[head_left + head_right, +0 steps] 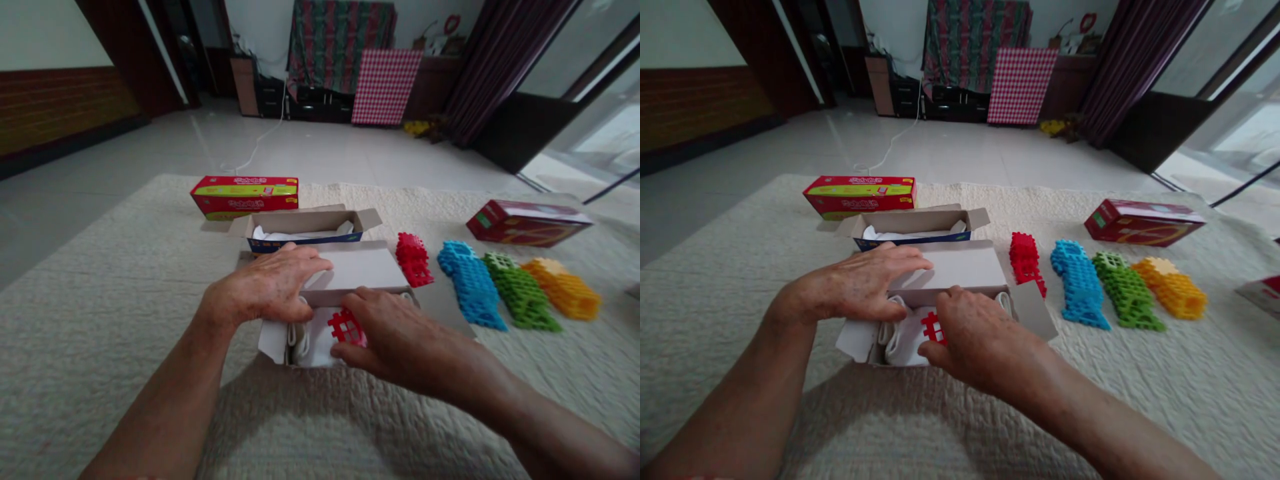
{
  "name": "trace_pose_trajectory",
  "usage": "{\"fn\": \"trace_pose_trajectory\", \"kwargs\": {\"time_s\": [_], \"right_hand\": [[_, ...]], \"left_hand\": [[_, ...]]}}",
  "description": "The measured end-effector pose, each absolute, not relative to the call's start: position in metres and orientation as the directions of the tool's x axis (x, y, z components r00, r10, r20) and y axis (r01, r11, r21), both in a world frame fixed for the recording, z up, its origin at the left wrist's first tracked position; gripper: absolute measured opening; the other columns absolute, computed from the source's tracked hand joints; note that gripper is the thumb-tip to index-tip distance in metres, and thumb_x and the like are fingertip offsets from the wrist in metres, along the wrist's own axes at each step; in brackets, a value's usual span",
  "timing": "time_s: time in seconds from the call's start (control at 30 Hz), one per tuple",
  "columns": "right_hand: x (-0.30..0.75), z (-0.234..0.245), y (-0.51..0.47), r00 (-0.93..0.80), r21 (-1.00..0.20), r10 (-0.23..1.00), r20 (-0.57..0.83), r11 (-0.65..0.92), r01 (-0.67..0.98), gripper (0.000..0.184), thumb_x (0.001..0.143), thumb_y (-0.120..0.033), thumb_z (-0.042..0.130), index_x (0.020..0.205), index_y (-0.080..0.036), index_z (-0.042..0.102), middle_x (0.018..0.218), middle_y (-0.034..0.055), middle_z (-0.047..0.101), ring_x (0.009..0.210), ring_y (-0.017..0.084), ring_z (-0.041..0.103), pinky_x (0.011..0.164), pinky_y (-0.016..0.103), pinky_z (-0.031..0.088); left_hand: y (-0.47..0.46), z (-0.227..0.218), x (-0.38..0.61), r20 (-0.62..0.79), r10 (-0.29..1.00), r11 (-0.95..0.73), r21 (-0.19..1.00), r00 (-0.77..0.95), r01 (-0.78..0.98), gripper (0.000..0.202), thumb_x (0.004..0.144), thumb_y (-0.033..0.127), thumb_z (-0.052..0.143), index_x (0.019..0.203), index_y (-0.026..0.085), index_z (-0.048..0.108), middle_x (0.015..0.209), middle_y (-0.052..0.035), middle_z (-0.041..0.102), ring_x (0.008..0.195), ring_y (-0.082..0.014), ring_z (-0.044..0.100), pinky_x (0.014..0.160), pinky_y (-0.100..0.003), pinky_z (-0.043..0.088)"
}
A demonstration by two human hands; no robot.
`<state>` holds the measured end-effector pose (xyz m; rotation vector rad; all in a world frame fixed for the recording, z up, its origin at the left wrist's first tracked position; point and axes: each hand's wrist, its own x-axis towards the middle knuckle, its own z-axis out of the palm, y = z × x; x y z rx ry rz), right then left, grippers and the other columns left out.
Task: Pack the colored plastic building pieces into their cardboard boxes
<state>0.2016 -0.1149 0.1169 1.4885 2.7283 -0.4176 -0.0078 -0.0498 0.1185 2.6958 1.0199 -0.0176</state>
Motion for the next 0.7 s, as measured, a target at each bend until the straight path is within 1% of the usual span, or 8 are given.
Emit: {"fn": "trace_pose_trajectory", "kwargs": {"time_s": [0.13,0.2,0.23,0.3,0.33,0.47,0.57,0.7], "right_hand": [[0.198,0.114,-0.114,-0.517,-0.224,0.841,-0.163,0.478,0.849,0.033,0.081,-0.046,0.067,0.094,-0.016,0.066,0.093,0.0120,0.072,0.084,0.027,0.068,0.071,0.035,0.049],[0.200,0.116,-0.112,-0.518,-0.241,0.839,-0.167,0.475,0.846,0.031,0.080,-0.044,0.070,0.095,-0.017,0.067,0.096,0.0121,0.072,0.087,0.027,0.068,0.072,0.035,0.049],[0.201,0.116,-0.111,-0.540,-0.257,0.824,-0.173,0.491,0.832,0.026,0.081,-0.040,0.069,0.095,-0.018,0.068,0.096,0.0113,0.073,0.087,0.026,0.068,0.072,0.034,0.049],[0.201,0.118,-0.108,-0.621,-0.312,0.763,-0.182,0.554,0.772,0.013,0.086,-0.030,0.064,0.092,-0.019,0.069,0.094,0.0084,0.073,0.083,0.022,0.068,0.070,0.030,0.047],[0.200,0.118,-0.107,-0.666,-0.348,0.722,-0.188,0.585,0.732,0.011,0.089,-0.025,0.060,0.089,-0.020,0.069,0.092,0.0072,0.073,0.081,0.020,0.067,0.069,0.029,0.046],[0.190,0.119,-0.105,-0.806,-0.505,0.571,-0.157,0.655,0.562,0.016,0.092,-0.015,0.051,0.087,-0.018,0.067,0.092,0.0055,0.071,0.081,0.016,0.064,0.071,0.026,0.046],[0.185,0.120,-0.108,-0.861,-0.612,0.492,-0.129,0.644,0.459,0.019,0.093,-0.013,0.047,0.094,-0.018,0.066,0.099,0.0050,0.071,0.088,0.015,0.064,0.079,0.026,0.046],[0.190,0.120,-0.111,-0.872,-0.645,0.482,-0.089,0.639,0.419,0.024,0.098,-0.020,0.043,0.107,-0.019,0.065,0.109,0.0065,0.070,0.100,0.016,0.063,0.091,0.029,0.045]], "left_hand": [[-0.051,0.119,-0.009,-0.106,0.661,-0.710,0.232,0.743,0.664,0.065,0.072,0.032,0.063,0.134,0.019,0.051,0.139,-0.0108,0.052,0.128,-0.0288,0.046,0.110,-0.043,0.033],[-0.052,0.119,-0.009,-0.118,0.660,-0.709,0.229,0.742,0.667,0.064,0.073,0.031,0.061,0.135,0.020,0.050,0.141,-0.0102,0.051,0.129,-0.0284,0.046,0.109,-0.043,0.033],[-0.052,0.119,-0.010,-0.125,0.658,-0.710,0.227,0.743,0.667,0.063,0.073,0.030,0.060,0.135,0.020,0.050,0.141,-0.0097,0.051,0.129,-0.0283,0.046,0.109,-0.042,0.034],[-0.052,0.119,-0.010,-0.130,0.655,-0.712,0.226,0.745,0.665,0.064,0.073,0.028,0.059,0.135,0.021,0.049,0.142,-0.0095,0.051,0.129,-0.0278,0.045,0.109,-0.042,0.035],[-0.051,0.119,-0.011,-0.128,0.653,-0.713,0.228,0.746,0.663,0.064,0.073,0.027,0.059,0.136,0.020,0.049,0.142,-0.0097,0.051,0.129,-0.0276,0.045,0.109,-0.042,0.034],[-0.052,0.119,-0.011,-0.099,0.632,-0.729,0.260,0.768,0.633,0.061,0.074,0.027,0.058,0.135,0.019,0.049,0.140,-0.0091,0.054,0.131,-0.0256,0.045,0.112,-0.041,0.031],[-0.053,0.119,-0.011,-0.059,0.632,-0.731,0.287,0.773,0.620,0.058,0.078,0.028,0.056,0.135,0.018,0.050,0.141,-0.0094,0.053,0.131,-0.0245,0.046,0.111,-0.040,0.032],[-0.054,0.118,-0.010,-0.066,0.639,-0.726,0.277,0.766,0.629,0.059,0.077,0.030,0.060,0.134,0.017,0.050,0.139,-0.0105,0.054,0.129,-0.0269,0.047,0.110,-0.041,0.034]]}}
